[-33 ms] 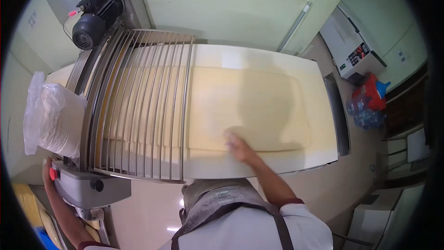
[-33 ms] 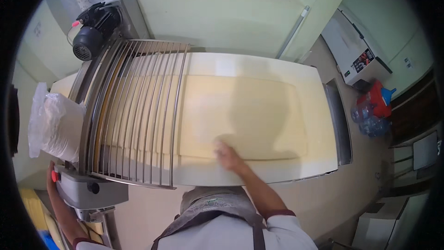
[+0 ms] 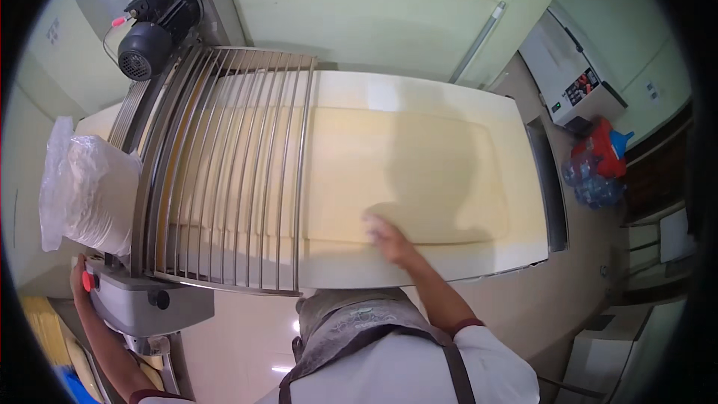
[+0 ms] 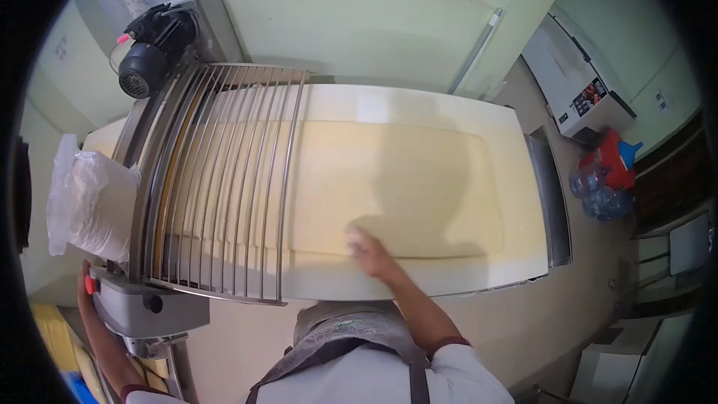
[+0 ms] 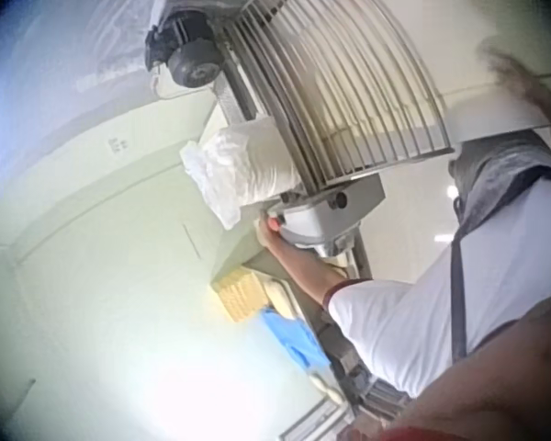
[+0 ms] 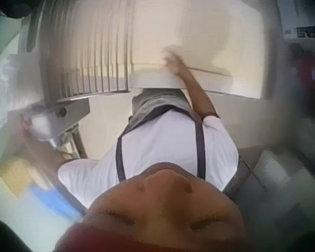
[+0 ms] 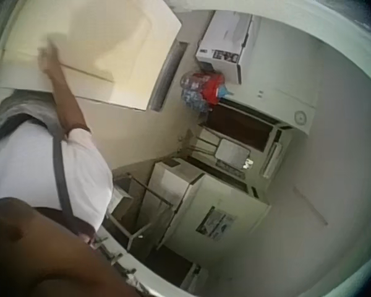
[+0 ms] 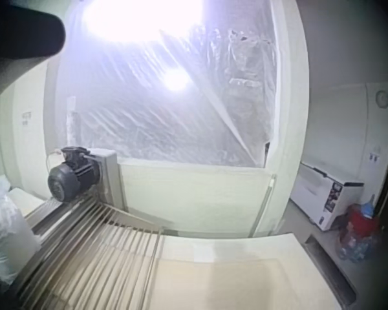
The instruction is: Preparing dough for baking using a dough sheeter machine.
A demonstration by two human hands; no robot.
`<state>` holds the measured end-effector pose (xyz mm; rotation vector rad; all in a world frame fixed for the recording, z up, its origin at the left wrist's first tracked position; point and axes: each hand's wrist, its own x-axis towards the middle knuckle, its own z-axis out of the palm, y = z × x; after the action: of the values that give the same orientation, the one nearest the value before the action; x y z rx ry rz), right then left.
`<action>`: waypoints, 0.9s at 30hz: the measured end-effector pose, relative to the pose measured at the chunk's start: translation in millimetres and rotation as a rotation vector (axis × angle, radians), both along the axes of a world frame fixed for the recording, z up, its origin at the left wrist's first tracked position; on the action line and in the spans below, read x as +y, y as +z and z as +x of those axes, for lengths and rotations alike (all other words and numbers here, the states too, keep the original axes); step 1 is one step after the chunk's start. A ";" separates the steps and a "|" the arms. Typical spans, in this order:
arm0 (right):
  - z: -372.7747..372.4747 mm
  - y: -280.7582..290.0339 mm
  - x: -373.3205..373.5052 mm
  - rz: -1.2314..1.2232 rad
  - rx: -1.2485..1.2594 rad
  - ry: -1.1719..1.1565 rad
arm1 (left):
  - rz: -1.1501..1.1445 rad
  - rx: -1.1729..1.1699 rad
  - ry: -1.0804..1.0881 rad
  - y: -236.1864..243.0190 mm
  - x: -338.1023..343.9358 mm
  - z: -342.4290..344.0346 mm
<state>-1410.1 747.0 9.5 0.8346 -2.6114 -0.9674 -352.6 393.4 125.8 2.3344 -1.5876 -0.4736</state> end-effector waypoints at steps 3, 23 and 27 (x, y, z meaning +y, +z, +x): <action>6.3 -1.7 -29.9 -1.236 -1.354 0.199 | 0.001 -0.087 0.028 -0.2 2.9 -3.0; -99.8 -19.9 -103.3 -0.708 -0.336 -0.234 | -0.025 -0.044 -0.020 17.8 32.8 -24.8; -129.8 -81.9 -215.0 -0.721 -0.247 0.138 | -0.046 -0.025 -0.066 13.8 3.4 -37.9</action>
<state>-1539.9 532.0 -72.4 0.9412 -2.7330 0.1456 -390.5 396.7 139.6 2.2683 -1.6736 -0.4200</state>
